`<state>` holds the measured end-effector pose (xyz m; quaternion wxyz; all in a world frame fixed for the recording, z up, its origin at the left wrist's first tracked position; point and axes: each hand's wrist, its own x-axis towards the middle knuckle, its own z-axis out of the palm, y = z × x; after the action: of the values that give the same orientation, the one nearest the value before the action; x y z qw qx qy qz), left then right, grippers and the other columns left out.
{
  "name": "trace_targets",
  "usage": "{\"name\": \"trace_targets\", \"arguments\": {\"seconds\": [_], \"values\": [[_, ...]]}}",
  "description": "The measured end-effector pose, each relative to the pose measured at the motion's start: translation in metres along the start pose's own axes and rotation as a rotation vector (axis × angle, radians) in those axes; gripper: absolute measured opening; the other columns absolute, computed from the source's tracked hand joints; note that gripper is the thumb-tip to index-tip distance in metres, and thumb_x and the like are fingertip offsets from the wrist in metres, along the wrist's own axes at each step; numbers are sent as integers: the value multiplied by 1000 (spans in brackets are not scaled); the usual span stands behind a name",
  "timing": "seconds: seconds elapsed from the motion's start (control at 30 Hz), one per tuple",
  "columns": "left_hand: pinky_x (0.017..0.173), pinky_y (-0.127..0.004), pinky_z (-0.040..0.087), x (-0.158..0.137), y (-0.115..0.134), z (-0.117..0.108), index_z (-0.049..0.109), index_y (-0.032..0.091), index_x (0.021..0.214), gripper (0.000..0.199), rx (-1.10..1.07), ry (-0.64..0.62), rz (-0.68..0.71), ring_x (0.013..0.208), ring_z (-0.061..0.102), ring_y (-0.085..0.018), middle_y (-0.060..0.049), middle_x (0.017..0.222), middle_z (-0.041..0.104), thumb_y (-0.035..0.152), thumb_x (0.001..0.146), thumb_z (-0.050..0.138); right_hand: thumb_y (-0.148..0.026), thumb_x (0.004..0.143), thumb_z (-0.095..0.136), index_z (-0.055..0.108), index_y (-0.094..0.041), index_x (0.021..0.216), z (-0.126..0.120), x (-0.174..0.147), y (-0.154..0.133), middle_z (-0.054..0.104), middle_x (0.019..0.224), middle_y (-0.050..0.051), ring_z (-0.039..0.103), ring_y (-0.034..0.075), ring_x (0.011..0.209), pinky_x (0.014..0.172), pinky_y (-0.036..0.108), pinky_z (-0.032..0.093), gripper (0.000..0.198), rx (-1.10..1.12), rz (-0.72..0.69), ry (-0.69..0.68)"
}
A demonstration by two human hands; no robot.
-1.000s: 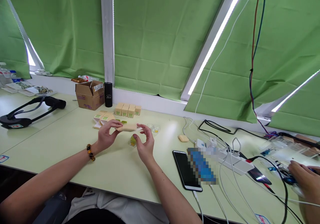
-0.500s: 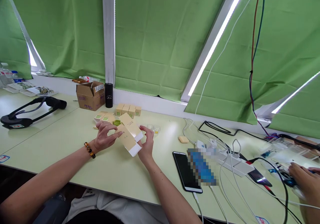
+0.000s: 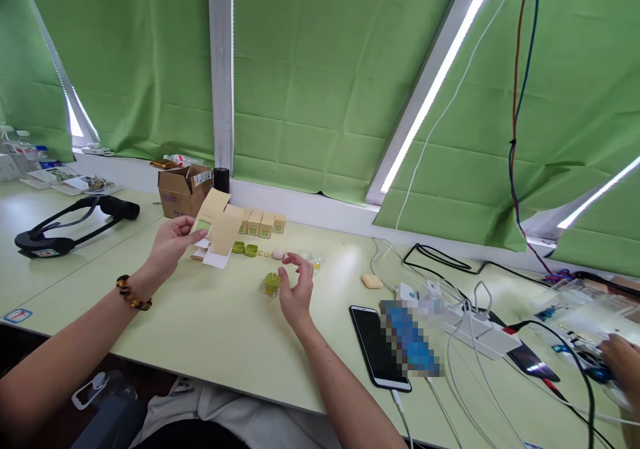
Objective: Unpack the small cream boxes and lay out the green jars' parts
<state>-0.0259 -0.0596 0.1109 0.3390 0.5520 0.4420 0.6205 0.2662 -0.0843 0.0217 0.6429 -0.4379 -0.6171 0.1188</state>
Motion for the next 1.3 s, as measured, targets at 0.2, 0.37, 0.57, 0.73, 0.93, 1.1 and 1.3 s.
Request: {"name": "trace_targets", "arguments": {"seconds": [0.2, 0.37, 0.57, 0.73, 0.93, 1.1, 1.3], "values": [[63, -28, 43, -22, -49, -47, 61, 19, 87, 51, 298, -40, -220, 67, 68, -22, -3, 73, 76, 54, 60, 86, -39, 98, 61, 66, -25, 122, 2, -1, 0, 72, 109, 8, 58, 28, 113, 92, 44, 45, 28, -17, 39, -40], [59, -27, 35, -36, -78, -60, 59, 21, 82, 47, 481, -148, -307, 66, 65, -22, 0, 70, 73, 59, 64, 80, -37, 98, 61, 66, -25, 122, 3, -2, 8, 72, 107, 7, 57, 28, 113, 93, 44, 45, 27, -20, 59, -71], [56, -29, 30, -27, -84, -66, 56, 23, 75, 42, 673, -209, -219, 64, 58, -21, 0, 69, 65, 60, 71, 75, -36, 96, 61, 67, -25, 119, 3, 0, 12, 72, 107, 6, 58, 28, 113, 94, 45, 46, 27, -36, 61, -79], [58, -31, 33, -28, -73, -65, 60, 23, 79, 42, 831, -275, -187, 68, 63, -26, -4, 73, 68, 64, 78, 67, -36, 95, 62, 67, -25, 120, 3, 0, 13, 73, 107, 6, 58, 28, 114, 93, 44, 46, 28, -42, 75, -87], [66, -33, 42, -23, -47, -68, 64, 22, 102, 54, 897, -250, -154, 82, 70, -32, -7, 82, 74, 71, 83, 59, -37, 94, 61, 67, -24, 120, 0, 5, 18, 73, 109, 8, 60, 29, 112, 93, 45, 45, 30, -44, 100, -59], [89, -42, 47, -18, -28, -58, 61, 22, 112, 42, 901, -63, 128, 101, 66, -33, -8, 95, 73, 58, 91, 58, -37, 93, 56, 67, -22, 117, -1, 10, 37, 72, 100, 7, 65, 23, 92, 80, 39, 50, 30, 23, 191, -66], [102, -49, 46, -39, -23, 10, 60, 21, 123, 30, 690, -239, 541, 113, 60, -31, -10, 112, 70, 29, 94, 60, -41, 86, 57, 70, -22, 101, 6, 10, 64, 72, 88, 3, 60, 18, 63, 65, 36, 53, 28, 105, 351, -130]]}}
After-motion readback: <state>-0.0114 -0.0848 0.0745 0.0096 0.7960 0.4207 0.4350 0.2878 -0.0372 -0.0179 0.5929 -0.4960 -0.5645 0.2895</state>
